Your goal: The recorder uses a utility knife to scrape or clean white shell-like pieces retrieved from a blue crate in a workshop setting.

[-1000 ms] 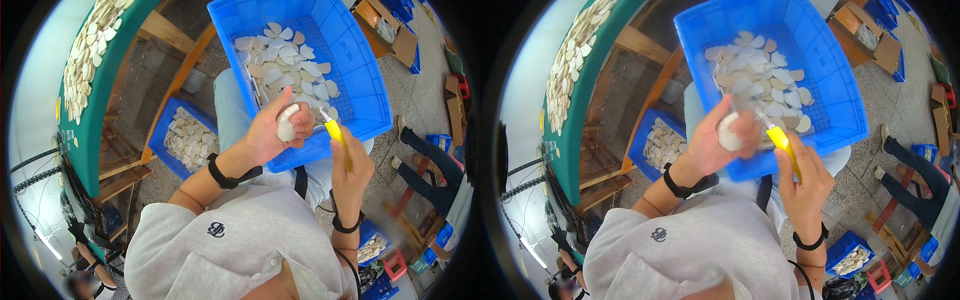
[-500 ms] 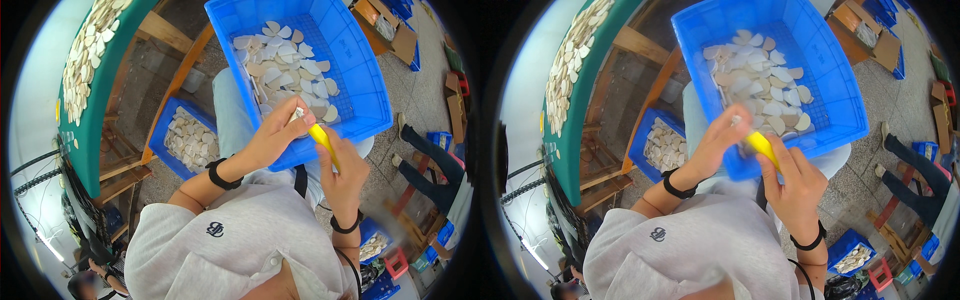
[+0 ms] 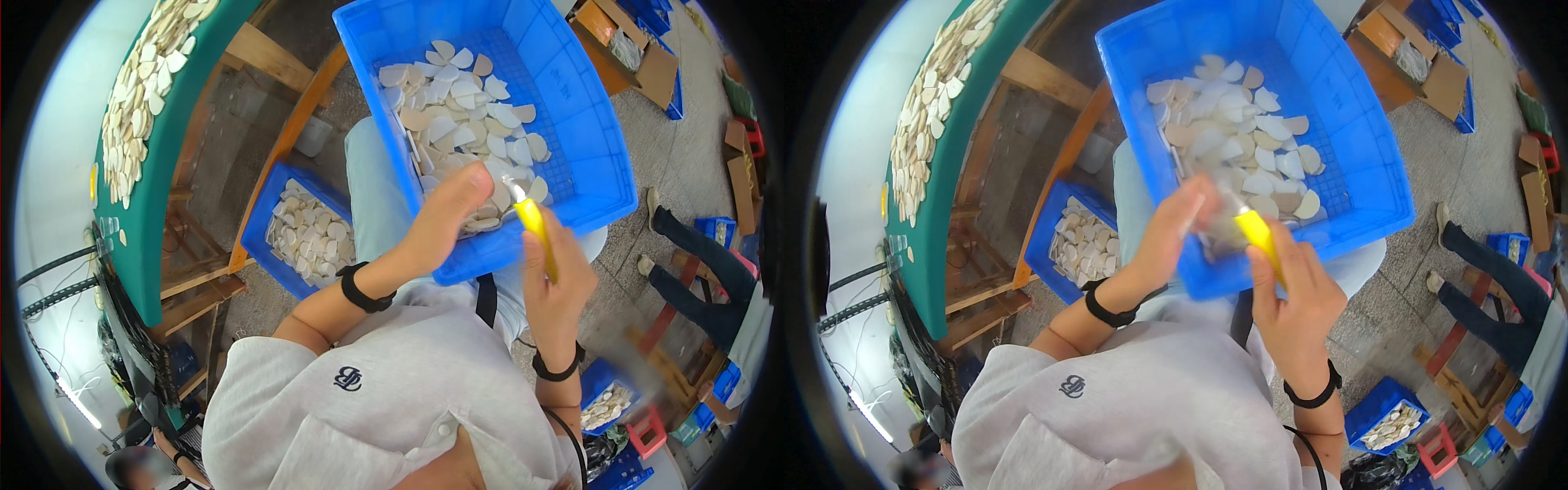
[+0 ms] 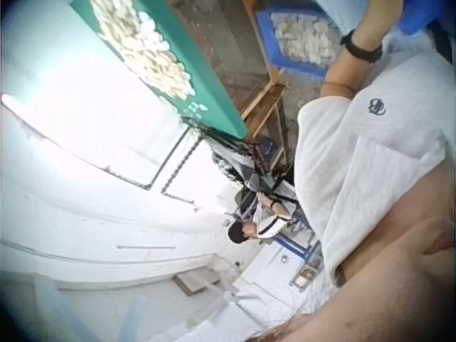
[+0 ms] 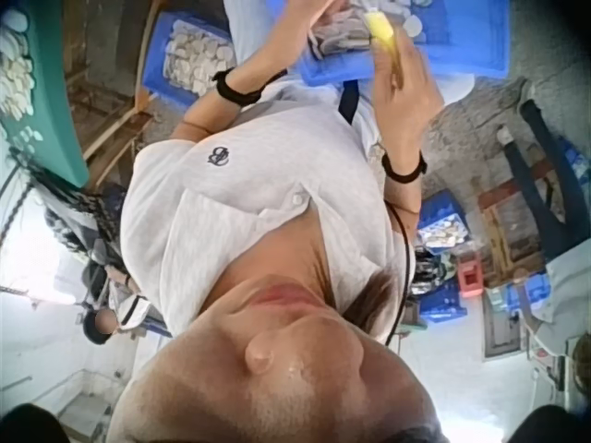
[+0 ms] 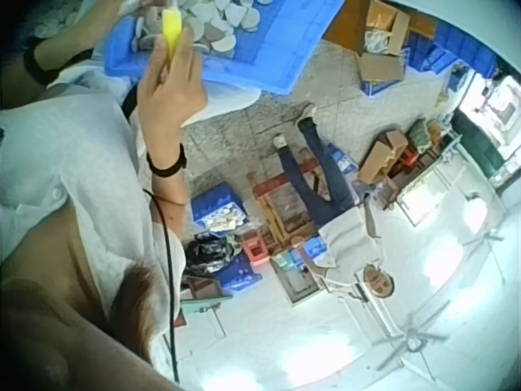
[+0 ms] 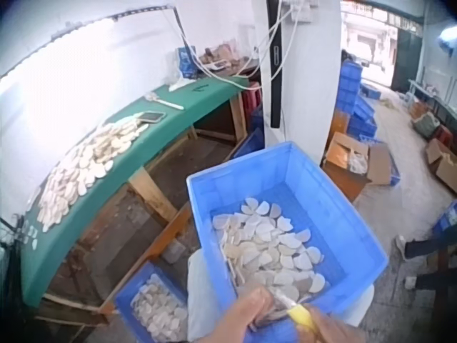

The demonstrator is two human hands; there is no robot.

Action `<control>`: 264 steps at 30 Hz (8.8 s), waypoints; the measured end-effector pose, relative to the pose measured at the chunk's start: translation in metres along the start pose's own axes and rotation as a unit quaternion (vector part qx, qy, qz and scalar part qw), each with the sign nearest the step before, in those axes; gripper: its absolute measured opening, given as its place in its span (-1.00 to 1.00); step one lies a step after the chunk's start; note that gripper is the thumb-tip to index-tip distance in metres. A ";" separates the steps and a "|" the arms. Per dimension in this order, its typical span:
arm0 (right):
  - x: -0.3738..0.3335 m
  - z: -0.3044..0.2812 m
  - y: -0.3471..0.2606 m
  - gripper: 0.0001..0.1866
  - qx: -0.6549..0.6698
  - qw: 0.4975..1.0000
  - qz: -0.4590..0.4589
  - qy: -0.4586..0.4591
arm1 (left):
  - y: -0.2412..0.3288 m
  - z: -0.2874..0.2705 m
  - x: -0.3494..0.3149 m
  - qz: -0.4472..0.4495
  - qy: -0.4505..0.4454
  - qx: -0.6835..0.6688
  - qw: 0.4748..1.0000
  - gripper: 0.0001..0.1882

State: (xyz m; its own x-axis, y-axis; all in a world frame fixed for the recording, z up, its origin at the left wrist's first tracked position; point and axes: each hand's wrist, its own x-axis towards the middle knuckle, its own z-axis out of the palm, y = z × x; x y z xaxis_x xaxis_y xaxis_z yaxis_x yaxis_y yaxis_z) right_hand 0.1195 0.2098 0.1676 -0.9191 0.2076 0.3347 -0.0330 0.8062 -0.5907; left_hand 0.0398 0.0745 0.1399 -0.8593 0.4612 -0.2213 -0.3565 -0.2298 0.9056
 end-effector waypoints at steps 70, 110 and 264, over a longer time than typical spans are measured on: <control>-0.042 0.085 0.090 -0.72 0.040 0.996 0.037 0.075 | -0.110 -0.080 0.240 -0.147 -0.174 0.862 0.452 -0.64; -0.003 0.001 0.006 -0.69 0.479 0.852 0.208 0.051 | 0.014 0.025 0.012 -0.037 -0.241 0.004 0.970 -0.50; 0.002 -0.018 -0.005 -0.69 0.027 0.999 -0.019 -0.016 | 0.012 0.003 -0.001 0.032 -0.069 0.042 0.996 -0.71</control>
State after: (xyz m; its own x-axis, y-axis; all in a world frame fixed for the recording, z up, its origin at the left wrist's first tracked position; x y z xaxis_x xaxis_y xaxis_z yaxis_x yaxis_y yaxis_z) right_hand 0.1250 0.2163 0.1846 -0.9286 0.1590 0.3352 -0.0891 0.7815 -0.6175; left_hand 0.0372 0.0739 0.1525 -0.8187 0.5623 -0.1163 -0.2662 -0.1922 0.9445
